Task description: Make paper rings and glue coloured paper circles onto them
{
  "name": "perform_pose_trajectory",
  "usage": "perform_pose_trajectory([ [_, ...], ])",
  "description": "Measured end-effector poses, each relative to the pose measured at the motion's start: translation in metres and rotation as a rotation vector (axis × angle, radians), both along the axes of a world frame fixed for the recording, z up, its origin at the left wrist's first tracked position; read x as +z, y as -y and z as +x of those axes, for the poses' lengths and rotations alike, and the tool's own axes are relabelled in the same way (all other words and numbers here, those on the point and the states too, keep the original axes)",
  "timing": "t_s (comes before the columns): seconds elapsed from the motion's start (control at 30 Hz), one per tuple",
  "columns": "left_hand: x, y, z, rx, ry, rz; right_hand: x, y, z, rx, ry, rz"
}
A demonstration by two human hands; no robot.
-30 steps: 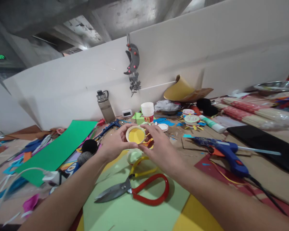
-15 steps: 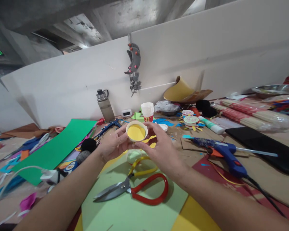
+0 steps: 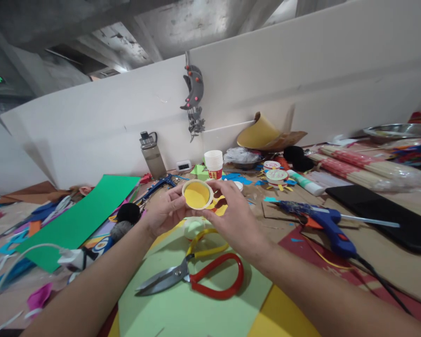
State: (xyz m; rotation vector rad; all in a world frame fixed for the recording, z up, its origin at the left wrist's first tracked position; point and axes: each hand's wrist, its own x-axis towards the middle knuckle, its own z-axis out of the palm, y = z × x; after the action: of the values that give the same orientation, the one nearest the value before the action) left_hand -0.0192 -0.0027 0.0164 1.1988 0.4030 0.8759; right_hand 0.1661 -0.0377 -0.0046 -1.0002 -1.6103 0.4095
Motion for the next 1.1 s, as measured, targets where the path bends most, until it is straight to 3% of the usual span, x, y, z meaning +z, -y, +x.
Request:
perform_pose_trajectory([
  [1.1, 0.0037, -0.0004, 0.0021, 0.102, -0.043, -0.014, -0.0019, -0.0007, 0.0008, -0.069, 0.0, 0.039],
])
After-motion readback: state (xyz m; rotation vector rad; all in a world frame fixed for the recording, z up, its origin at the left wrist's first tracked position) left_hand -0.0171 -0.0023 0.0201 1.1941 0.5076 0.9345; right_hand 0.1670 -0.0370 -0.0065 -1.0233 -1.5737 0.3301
